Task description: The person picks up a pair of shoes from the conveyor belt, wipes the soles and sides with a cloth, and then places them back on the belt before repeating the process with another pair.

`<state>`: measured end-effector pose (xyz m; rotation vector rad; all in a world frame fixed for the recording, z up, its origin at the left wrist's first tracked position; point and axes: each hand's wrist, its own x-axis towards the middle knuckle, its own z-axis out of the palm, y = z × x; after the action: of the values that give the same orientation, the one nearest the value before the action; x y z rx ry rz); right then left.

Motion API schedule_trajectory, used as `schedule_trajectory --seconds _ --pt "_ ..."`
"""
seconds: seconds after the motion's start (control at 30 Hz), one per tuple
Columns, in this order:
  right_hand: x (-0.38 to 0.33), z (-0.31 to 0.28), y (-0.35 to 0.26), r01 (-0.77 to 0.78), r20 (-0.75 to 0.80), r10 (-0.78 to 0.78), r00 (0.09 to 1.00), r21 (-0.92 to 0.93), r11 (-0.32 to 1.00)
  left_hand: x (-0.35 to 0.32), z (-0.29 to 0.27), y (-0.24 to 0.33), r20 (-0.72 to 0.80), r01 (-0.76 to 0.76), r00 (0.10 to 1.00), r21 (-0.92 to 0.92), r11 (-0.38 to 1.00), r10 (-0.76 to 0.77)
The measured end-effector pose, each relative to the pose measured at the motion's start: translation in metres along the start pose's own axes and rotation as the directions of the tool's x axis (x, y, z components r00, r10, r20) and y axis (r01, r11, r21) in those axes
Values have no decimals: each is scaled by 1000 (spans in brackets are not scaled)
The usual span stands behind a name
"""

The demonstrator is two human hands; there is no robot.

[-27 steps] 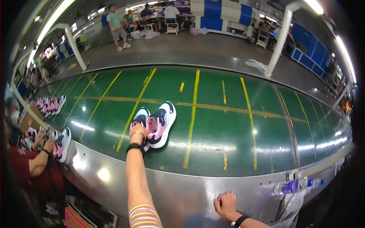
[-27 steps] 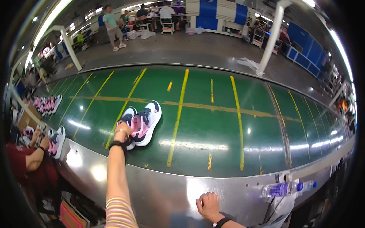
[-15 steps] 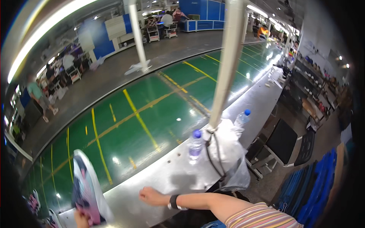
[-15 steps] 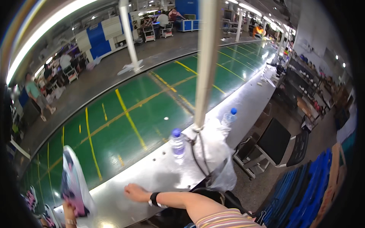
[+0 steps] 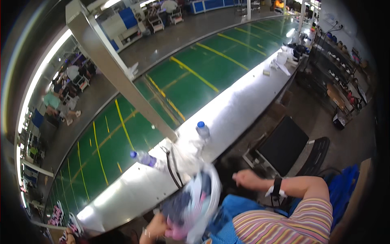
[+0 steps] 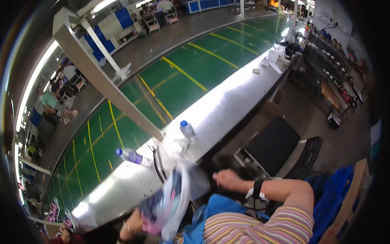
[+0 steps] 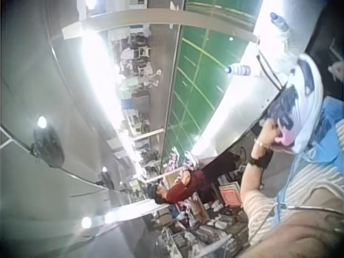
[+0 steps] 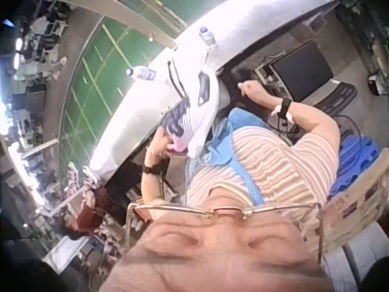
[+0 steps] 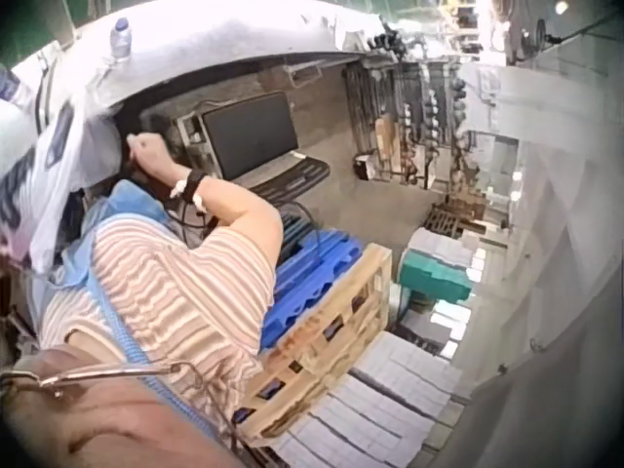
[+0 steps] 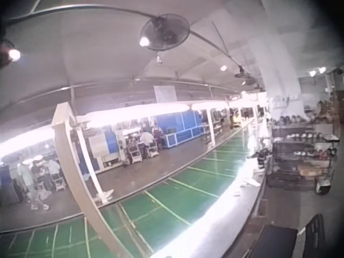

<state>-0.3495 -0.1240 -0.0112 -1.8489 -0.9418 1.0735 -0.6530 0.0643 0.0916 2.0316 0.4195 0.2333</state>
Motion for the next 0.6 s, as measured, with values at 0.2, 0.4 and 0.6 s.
schedule_trajectory --seconds 0.2,0.4,0.6 --pt "-31 -62 -23 143 -404 137 904 591 794 146 99 13 -74 387 921 289 876 -382" --pt "19 -96 -9 175 -434 -68 898 211 962 262 169 16 -197 332 941 362 871 -276" --pt "112 -155 7 124 -463 -41 885 150 981 344 188 8 -282 358 922 358 862 -265"
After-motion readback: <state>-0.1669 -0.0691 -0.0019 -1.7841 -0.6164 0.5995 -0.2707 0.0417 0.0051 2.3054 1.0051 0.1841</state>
